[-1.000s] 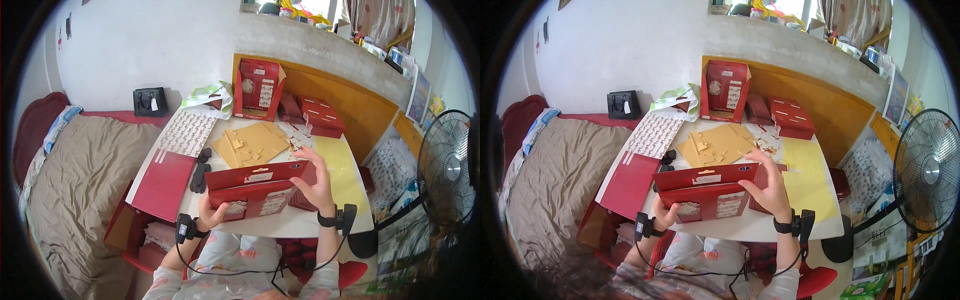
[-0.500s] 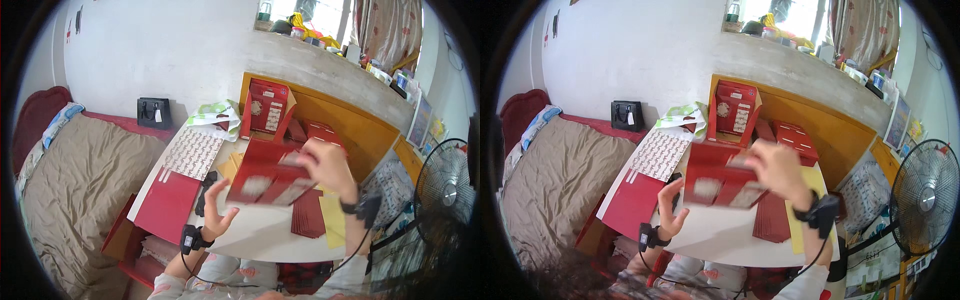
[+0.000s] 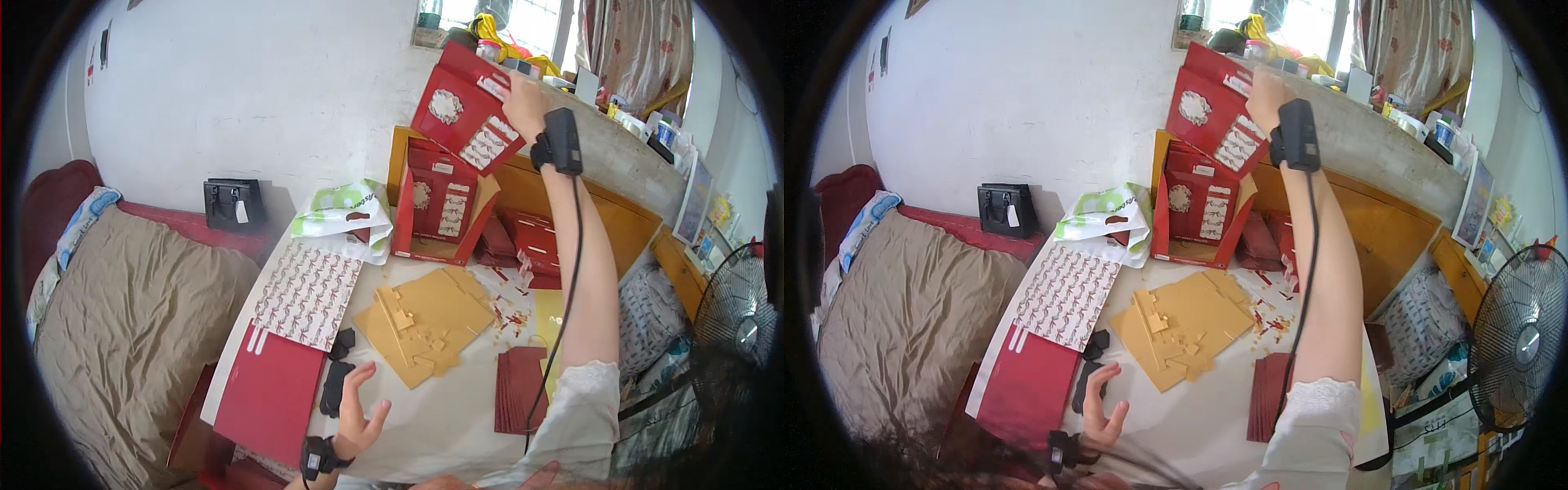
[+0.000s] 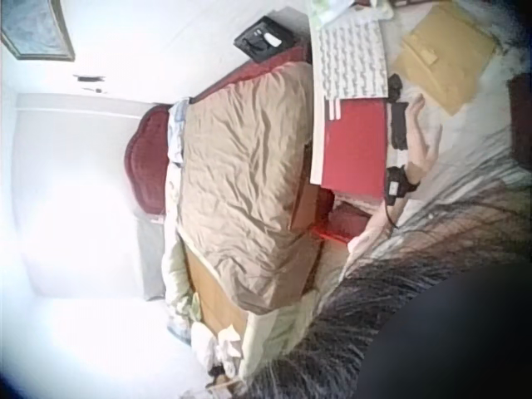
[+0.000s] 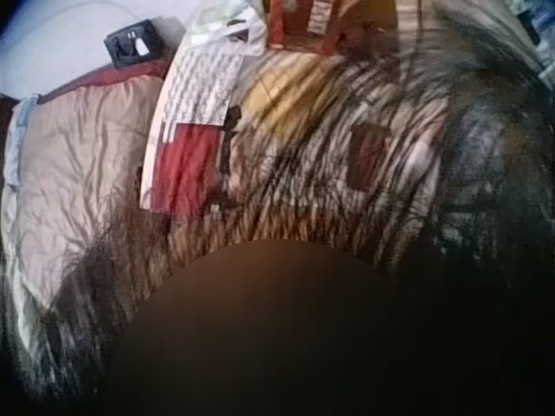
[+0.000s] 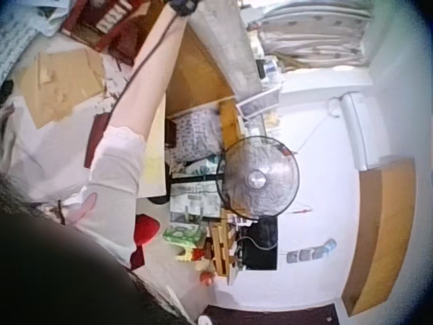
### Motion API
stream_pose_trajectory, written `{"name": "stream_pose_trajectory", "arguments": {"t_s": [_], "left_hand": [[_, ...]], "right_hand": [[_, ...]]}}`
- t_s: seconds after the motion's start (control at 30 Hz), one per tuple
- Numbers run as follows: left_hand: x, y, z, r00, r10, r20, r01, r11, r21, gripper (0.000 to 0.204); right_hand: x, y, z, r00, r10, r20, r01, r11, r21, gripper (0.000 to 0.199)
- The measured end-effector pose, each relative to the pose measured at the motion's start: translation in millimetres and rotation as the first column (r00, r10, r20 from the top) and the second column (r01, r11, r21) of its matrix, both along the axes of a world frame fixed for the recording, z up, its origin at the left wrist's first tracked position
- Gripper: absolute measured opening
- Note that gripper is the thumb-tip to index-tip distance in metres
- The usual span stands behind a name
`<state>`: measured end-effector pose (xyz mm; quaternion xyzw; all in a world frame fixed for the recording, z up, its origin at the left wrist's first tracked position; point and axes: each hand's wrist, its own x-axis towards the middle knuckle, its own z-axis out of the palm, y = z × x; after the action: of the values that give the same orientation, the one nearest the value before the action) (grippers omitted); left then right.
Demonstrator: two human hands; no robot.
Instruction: Assembling red paper gift boxes and applying adhesive backing or stickers.
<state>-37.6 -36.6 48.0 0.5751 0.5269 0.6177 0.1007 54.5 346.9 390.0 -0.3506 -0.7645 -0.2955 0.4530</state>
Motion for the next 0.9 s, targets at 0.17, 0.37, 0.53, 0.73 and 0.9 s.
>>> {"name": "stream_pose_trajectory", "arguments": {"t_s": [0.17,0.37,0.53,0.73,0.9], "left_hand": [[-0.6,-2.9,-2.5,0.996,-0.016,0.086,0.019,0.999,-0.031,0.05],[-2.6,-4.5,-1.2,0.989,-0.047,0.137,0.057,0.996,-0.069,0.049],[-1.1,-4.2,-2.4,0.986,-0.042,0.162,0.053,0.997,-0.062,0.042],[-2.2,-1.7,1.6,0.988,-0.056,0.143,0.063,0.997,-0.049,0.045],[-2.2,-1.6,-0.4,0.988,-0.09,0.124,0.096,0.995,-0.041,0.048]], "right_hand": [[-24.1,41.8,-19.7,0.986,-0.118,0.114,0.131,0.985,-0.114,0.021],[-43.0,80.5,-42.6,0.929,0.035,0.369,0.076,0.956,-0.282,0.027],[-54.5,100.8,-102.7,0.911,0.058,0.408,0.103,0.927,-0.362,0.03],[-64.1,104.5,-213.7,0.888,-0.442,0.128,0.384,0.865,0.325,0.017],[-52.3,39.3,-272.3,0.968,-0.063,0.243,0.052,0.997,0.051,0.02]]}}
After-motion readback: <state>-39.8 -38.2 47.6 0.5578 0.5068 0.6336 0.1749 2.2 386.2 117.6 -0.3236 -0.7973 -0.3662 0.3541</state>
